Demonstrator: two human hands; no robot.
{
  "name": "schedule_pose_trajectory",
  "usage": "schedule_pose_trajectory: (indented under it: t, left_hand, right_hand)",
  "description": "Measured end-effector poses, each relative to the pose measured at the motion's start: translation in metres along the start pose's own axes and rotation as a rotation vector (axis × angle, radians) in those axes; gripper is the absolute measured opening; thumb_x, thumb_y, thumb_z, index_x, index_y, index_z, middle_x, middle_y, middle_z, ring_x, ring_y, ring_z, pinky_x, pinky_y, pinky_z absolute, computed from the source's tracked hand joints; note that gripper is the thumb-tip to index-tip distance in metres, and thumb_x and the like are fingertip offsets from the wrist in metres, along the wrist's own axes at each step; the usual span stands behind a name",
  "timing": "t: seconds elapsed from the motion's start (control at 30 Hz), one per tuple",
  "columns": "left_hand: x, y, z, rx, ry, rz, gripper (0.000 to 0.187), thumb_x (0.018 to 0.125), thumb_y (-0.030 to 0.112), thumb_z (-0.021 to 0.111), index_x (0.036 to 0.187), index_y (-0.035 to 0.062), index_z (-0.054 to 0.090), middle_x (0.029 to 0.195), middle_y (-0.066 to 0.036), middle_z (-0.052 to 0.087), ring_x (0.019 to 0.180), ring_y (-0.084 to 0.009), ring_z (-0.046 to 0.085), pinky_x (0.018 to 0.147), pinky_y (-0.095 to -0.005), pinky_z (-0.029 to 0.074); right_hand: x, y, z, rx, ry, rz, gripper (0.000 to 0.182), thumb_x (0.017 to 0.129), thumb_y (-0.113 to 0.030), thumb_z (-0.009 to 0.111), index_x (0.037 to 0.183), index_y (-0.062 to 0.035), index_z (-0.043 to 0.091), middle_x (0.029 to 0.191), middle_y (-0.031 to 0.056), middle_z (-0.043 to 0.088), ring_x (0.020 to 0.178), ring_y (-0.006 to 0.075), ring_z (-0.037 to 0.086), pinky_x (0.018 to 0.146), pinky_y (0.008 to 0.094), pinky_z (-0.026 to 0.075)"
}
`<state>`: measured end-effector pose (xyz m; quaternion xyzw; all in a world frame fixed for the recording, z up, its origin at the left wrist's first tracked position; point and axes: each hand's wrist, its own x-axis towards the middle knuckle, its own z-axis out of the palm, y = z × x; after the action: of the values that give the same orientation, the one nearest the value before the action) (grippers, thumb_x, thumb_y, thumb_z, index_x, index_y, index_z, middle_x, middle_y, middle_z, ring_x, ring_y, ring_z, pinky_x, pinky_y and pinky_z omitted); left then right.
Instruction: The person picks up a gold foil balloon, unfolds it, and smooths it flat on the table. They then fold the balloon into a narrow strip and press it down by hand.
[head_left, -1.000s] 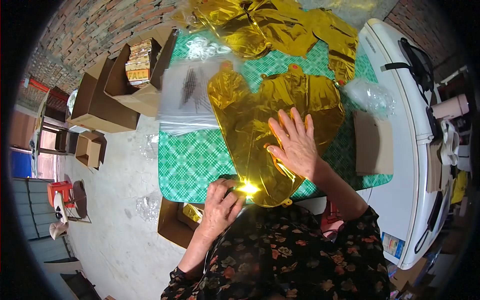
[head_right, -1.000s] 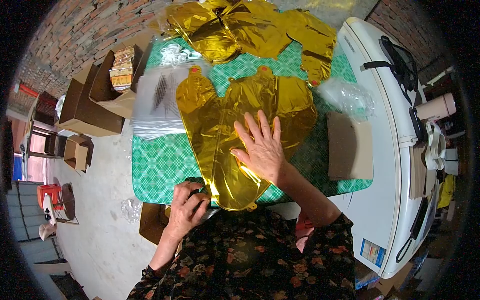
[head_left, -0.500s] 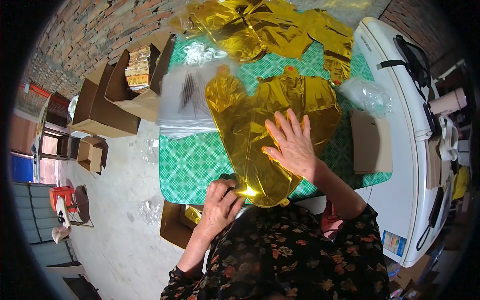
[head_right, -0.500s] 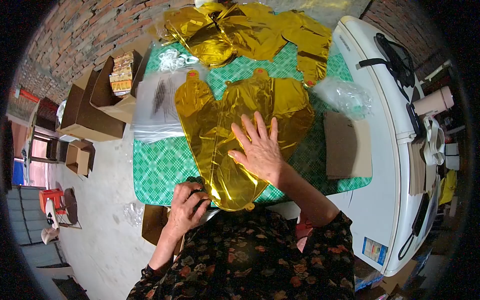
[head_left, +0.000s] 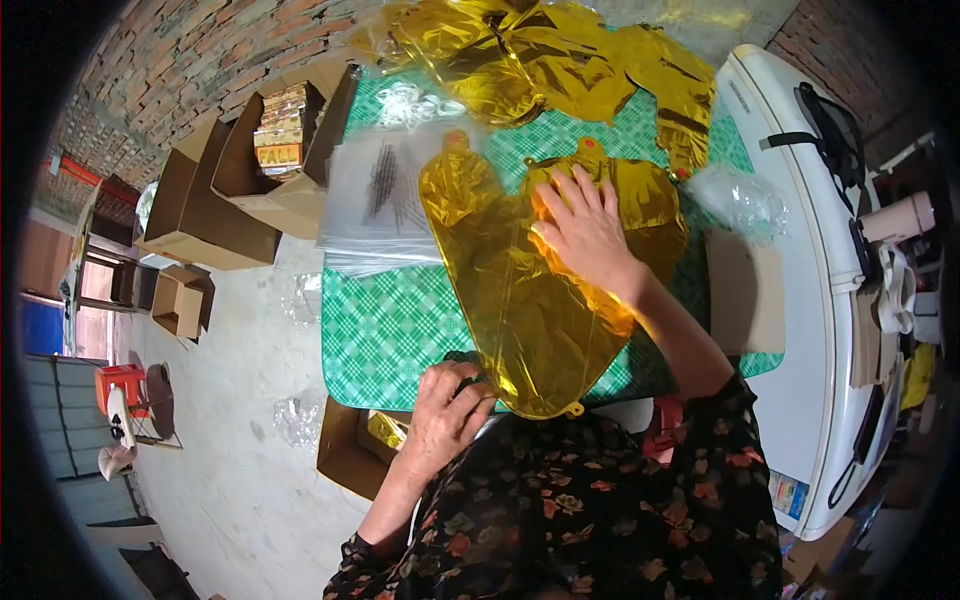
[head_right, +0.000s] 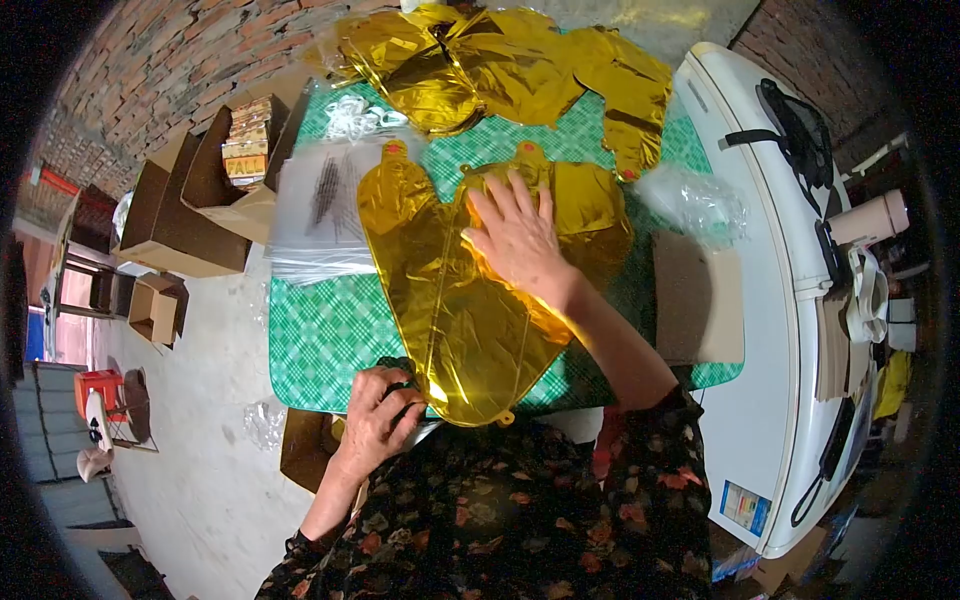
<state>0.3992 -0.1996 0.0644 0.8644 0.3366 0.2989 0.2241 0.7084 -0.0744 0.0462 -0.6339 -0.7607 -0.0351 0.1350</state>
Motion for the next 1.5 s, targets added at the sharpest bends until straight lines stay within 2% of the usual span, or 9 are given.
schedule_pose_trajectory:
  t: [0.23, 0.63, 0.8, 0.87, 0.97, 1.07, 1.23, 1.33, 1.5]
  left_hand:
    - [-0.001, -0.002, 0.001, -0.003, 0.006, -0.015, 0.02, 0.079, 0.006, 0.081, 0.096, 0.0046, 0.07, 0.111, -0.012, 0.061, 0.105, -0.0338, 0.059, 0.089, -0.0441, 0.049]
    - [0.017, 0.006, -0.012, -0.046, 0.015, -0.006, 0.021, 0.081, 0.008, 0.079, 0.098, 0.003, 0.069, 0.112, -0.014, 0.062, 0.105, -0.0339, 0.059, 0.089, -0.0441, 0.049]
    - [0.087, 0.019, -0.019, -0.011, 0.047, 0.115, 0.034, 0.085, 0.01, 0.075, 0.116, -0.0001, 0.064, 0.131, -0.019, 0.058, 0.126, -0.0399, 0.055, 0.105, -0.0487, 0.046]
    - [0.12, 0.014, -0.001, -0.009, 0.009, 0.155, 0.054, 0.088, 0.012, 0.073, 0.136, -0.0006, 0.053, 0.149, -0.024, 0.046, 0.141, -0.0443, 0.043, 0.114, -0.051, 0.039]
    - [0.156, 0.0, 0.037, -0.002, 0.026, 0.152, 0.071, 0.092, 0.019, 0.07, 0.152, 0.0005, 0.038, 0.159, -0.026, 0.033, 0.148, -0.0461, 0.031, 0.121, -0.0521, 0.03]
    - [0.167, -0.01, 0.063, 0.095, -0.004, 0.052, 0.08, 0.094, 0.028, 0.068, 0.159, 0.0018, 0.027, 0.162, -0.027, 0.026, 0.15, -0.0463, 0.027, 0.123, -0.0521, 0.025]
    - [0.154, -0.02, 0.087, 0.335, -0.059, -0.011, 0.087, 0.098, 0.048, 0.059, 0.161, 0.0008, 0.021, 0.164, -0.027, 0.024, 0.153, -0.0407, 0.023, 0.125, -0.0512, 0.02]
    - [0.155, -0.015, 0.087, 0.413, -0.09, -0.024, 0.089, 0.098, 0.05, 0.058, 0.16, -0.002, 0.021, 0.164, -0.027, 0.025, 0.153, -0.0401, 0.024, 0.125, -0.0507, 0.019]
    - [0.153, -0.016, 0.089, 0.441, -0.111, -0.022, 0.083, 0.1, 0.054, 0.053, 0.157, -0.0013, 0.031, 0.163, -0.027, 0.027, 0.153, -0.0415, 0.022, 0.125, -0.0522, 0.017]
  right_hand:
    - [0.028, 0.008, 0.012, 0.016, -0.093, 0.03, 0.063, 0.105, -0.049, 0.043, 0.157, -0.0131, 0.037, 0.166, 0.0108, 0.029, 0.154, 0.0369, 0.018, 0.123, 0.0636, 0.007]
    - [0.028, 0.007, 0.018, -0.022, -0.119, 0.046, 0.065, 0.107, -0.052, 0.034, 0.161, -0.0159, 0.03, 0.169, 0.0099, 0.023, 0.157, 0.0354, 0.01, 0.124, 0.0624, 0.001]
    - [0.027, 0.005, 0.014, -0.005, -0.119, 0.045, 0.066, 0.106, -0.049, 0.038, 0.162, -0.0144, 0.029, 0.169, 0.01, 0.022, 0.157, 0.0358, 0.011, 0.124, 0.0628, 0.0]
    - [0.026, 0.006, 0.014, -0.019, -0.096, 0.024, 0.068, 0.105, -0.047, 0.042, 0.162, -0.0145, 0.028, 0.169, 0.0097, 0.022, 0.157, 0.036, 0.011, 0.124, 0.063, 0.0]
    - [0.022, 0.008, 0.011, -0.063, -0.073, -0.018, 0.074, 0.1, -0.046, 0.051, 0.163, -0.0167, 0.025, 0.17, 0.0088, 0.021, 0.157, 0.0366, 0.011, 0.124, 0.0632, 0.001]
    - [0.028, 0.005, 0.01, -0.04, -0.135, 0.043, 0.073, 0.101, -0.046, 0.049, 0.164, -0.0182, 0.025, 0.17, 0.0087, 0.019, 0.157, 0.0364, 0.01, 0.125, 0.0626, 0.001]
    - [0.026, 0.006, 0.012, -0.002, -0.098, 0.027, 0.063, 0.104, -0.035, 0.042, 0.163, -0.0195, 0.026, 0.171, 0.0085, 0.018, 0.157, 0.036, 0.011, 0.125, 0.061, 0.003]
    - [0.026, 0.004, 0.004, 0.02, -0.153, 0.049, 0.064, 0.104, -0.035, 0.043, 0.164, -0.0201, 0.024, 0.171, 0.0077, 0.017, 0.157, 0.0352, 0.011, 0.125, 0.0607, 0.002]
    - [0.033, 0.041, 0.015, -0.016, -0.106, 0.121, 0.063, 0.107, -0.048, 0.037, 0.162, -0.0169, 0.029, 0.17, 0.0088, 0.021, 0.157, 0.0348, 0.011, 0.124, 0.0613, 0.002]
